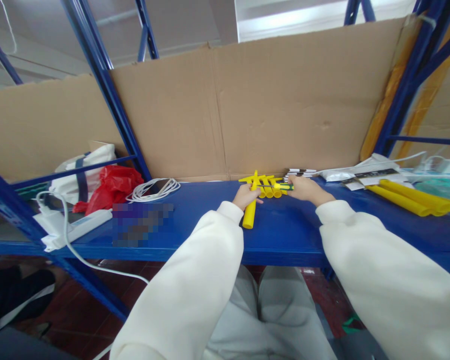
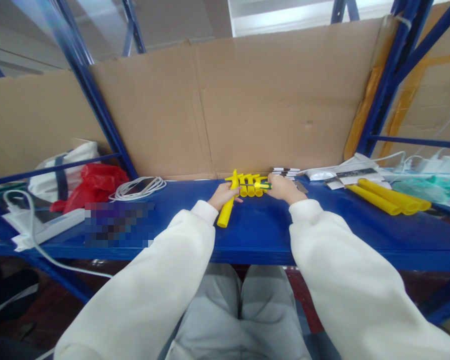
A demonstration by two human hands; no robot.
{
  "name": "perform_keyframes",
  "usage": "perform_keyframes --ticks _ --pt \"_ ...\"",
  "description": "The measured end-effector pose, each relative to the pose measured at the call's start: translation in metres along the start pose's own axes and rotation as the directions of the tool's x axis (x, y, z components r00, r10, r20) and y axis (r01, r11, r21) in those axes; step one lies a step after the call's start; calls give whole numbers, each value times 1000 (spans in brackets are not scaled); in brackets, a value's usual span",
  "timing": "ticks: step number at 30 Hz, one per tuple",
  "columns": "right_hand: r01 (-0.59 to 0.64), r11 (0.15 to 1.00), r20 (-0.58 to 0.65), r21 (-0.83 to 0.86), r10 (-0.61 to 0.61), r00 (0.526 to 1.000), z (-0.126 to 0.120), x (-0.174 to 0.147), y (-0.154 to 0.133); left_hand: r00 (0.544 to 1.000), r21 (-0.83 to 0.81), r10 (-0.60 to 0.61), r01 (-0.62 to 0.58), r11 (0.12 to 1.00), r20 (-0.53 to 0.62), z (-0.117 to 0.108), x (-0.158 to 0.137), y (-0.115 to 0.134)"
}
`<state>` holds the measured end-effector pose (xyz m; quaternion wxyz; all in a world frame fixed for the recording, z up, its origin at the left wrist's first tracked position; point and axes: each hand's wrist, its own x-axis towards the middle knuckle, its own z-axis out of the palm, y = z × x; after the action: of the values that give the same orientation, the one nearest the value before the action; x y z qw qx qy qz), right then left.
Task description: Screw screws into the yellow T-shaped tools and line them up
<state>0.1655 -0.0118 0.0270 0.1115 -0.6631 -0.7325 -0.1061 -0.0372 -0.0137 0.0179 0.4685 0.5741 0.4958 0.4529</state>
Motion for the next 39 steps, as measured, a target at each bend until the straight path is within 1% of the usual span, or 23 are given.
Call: perform_keyframes --ticks 5,9,12,15,20,23,25,29,31,34,39 --pt "14 999 3 29 -14 1000 -3 -2 -3 1000 26 -17 17 1000 10 -3 0 0" --pt "31 1000 -1 2 -31 1000 -3 -1 -2 1000 24 -12 11 1000 21 -3 5 -3" --pt "2 1000 -16 -4 -2 1000 -2 -1 -2 1000 24 11 -12 1000 15 -1 6 -5" --pt "-26 1000 -5 14 26 1000 -3 -3 -3 1000 16 15 -15 1000 9 -1 6 -5" --pt "7 1000 17 -14 -7 1000 -5 -4 -5 1000 12 -5 5 1000 12 -3 6 -5" --pt "19 1000 19 -9 -19 1000 -6 -3 -6 1000 -7 23 -23 1000 6 -2 9 -7" --pt "15 1000 -2 5 -15 1000 -5 -2 -6 999 -20 36 -36 999 5 -1 11 -9" --pt "-8 1000 -13 12 8 1000 -2 -1 -2 999 -34 39 -39 999 7 -1 13 -11" --pt "-1 1000 -11 2 1 1000 -1 -1 -1 999 -39 43 -42 998 10 -1 11 -10" --pt "25 1000 -27 -8 -25 999 0 -1 -1 1000 -7 29 -29 1000 5 -1 8 -8" --pt "21 999 7 -30 -21 1000 0 0 -2 1000 51 8 -7 999 -1 -1 4 -4"
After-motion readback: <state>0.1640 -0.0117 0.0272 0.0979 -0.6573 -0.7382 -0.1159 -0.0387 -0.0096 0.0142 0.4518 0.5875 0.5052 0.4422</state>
